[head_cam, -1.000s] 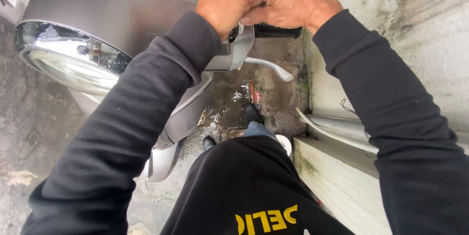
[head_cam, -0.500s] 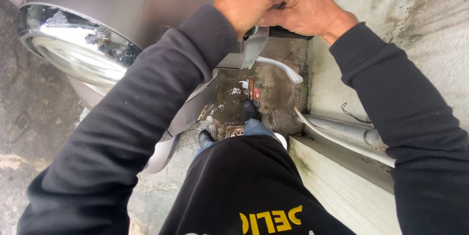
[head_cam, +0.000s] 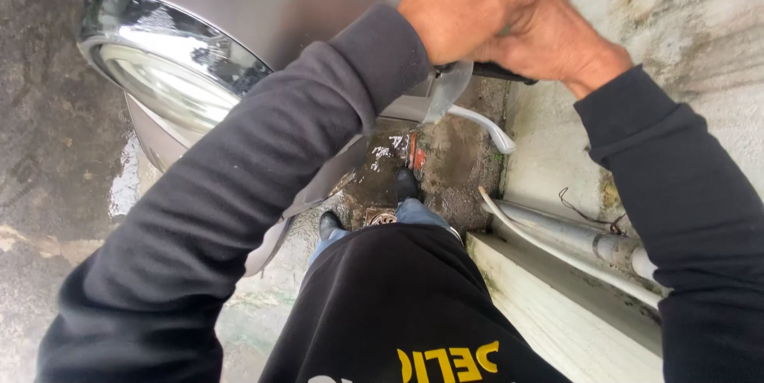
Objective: Tightening the side mirror of a scooter using a wrench
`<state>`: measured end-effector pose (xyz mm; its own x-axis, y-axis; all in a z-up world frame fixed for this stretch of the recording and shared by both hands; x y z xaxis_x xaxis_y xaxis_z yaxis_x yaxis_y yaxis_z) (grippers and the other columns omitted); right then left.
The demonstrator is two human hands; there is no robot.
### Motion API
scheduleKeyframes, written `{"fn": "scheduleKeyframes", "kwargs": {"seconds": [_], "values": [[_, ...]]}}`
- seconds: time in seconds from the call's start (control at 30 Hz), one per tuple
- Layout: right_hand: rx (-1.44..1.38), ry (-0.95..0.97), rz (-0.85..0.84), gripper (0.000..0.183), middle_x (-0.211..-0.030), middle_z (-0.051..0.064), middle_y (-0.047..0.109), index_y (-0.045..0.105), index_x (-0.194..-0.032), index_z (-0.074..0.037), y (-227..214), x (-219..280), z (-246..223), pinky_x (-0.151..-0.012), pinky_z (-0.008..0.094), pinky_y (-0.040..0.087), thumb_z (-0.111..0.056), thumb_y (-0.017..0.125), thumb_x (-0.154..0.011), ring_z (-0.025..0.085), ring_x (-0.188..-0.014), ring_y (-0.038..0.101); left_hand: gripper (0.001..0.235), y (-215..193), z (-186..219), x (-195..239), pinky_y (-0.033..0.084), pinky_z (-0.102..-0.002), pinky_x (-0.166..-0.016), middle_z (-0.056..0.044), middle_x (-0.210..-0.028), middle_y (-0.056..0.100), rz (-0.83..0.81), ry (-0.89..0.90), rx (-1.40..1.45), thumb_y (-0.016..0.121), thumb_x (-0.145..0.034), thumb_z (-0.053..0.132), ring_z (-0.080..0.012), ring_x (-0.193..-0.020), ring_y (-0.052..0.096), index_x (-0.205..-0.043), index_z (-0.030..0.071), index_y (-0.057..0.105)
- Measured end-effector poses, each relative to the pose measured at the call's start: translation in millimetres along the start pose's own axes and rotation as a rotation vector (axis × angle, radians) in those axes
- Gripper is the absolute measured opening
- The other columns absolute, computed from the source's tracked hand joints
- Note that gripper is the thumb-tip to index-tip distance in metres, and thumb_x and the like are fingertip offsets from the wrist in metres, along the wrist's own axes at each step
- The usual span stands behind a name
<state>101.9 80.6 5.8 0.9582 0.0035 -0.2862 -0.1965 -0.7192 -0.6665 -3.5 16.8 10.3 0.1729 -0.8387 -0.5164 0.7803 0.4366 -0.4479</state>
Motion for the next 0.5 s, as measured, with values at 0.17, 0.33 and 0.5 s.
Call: {"fn": "scheduleKeyframes", "kwargs": {"seconds": [0.17, 0.33, 0.5], "values": [[0.063, 0.054, -0.045, 0.028, -0.086, 0.014, 0.058, 0.056, -0.092, 0.003, 5, -5, 9, -0.075, 0.039, 0.050, -0.024, 0.062, -0.088, 0.028, -0.087, 0.059, 0.030, 10, -16, -4, 0.042, -0.032, -0.055, -0.001, -0.071, 0.053, 0.070, -0.090, 0.002, 0.060, -0.076, 0.040, -0.0157, -0.062, 0.053, -0.078, 0.012, 0.049], [0.057, 0.100, -0.103, 0.022, -0.085, 0.011, 0.060, 0.059, -0.092, 0.001, 11, -6, 10, -0.076, 0.037, 0.050, -0.021, 0.061, -0.088, 0.025, -0.085, 0.059, 0.036, 5, -21, -3, 0.043, -0.033, -0.061, -0.004, -0.080, 0.054, 0.054, -0.093, -0.011, 0.059, -0.077, 0.043, -0.0194, -0.071, 0.054, -0.088, 0.010, 0.049], [-0.012, 0.138, -0.081, 0.017, -0.090, 0.007, 0.063, 0.062, -0.096, -0.005, 12, -2, 8, -0.082, 0.034, 0.049, -0.019, 0.059, -0.088, 0.021, -0.090, 0.060, 0.040, 11, -30, 2, 0.041, -0.035, -0.057, -0.003, -0.069, 0.052, 0.023, -0.151, -0.005, 0.058, -0.075, 0.048, -0.0189, -0.063, 0.052, -0.076, 0.010, 0.045]]}}
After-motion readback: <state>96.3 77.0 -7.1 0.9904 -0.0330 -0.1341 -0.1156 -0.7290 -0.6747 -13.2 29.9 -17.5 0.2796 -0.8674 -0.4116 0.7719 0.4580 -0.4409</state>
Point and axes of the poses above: each hand's wrist, its own x-axis away from the middle knuckle, its own y-axis out of the palm, z = x × y, the point moved 2 cm from there along -x, towards the middle knuckle
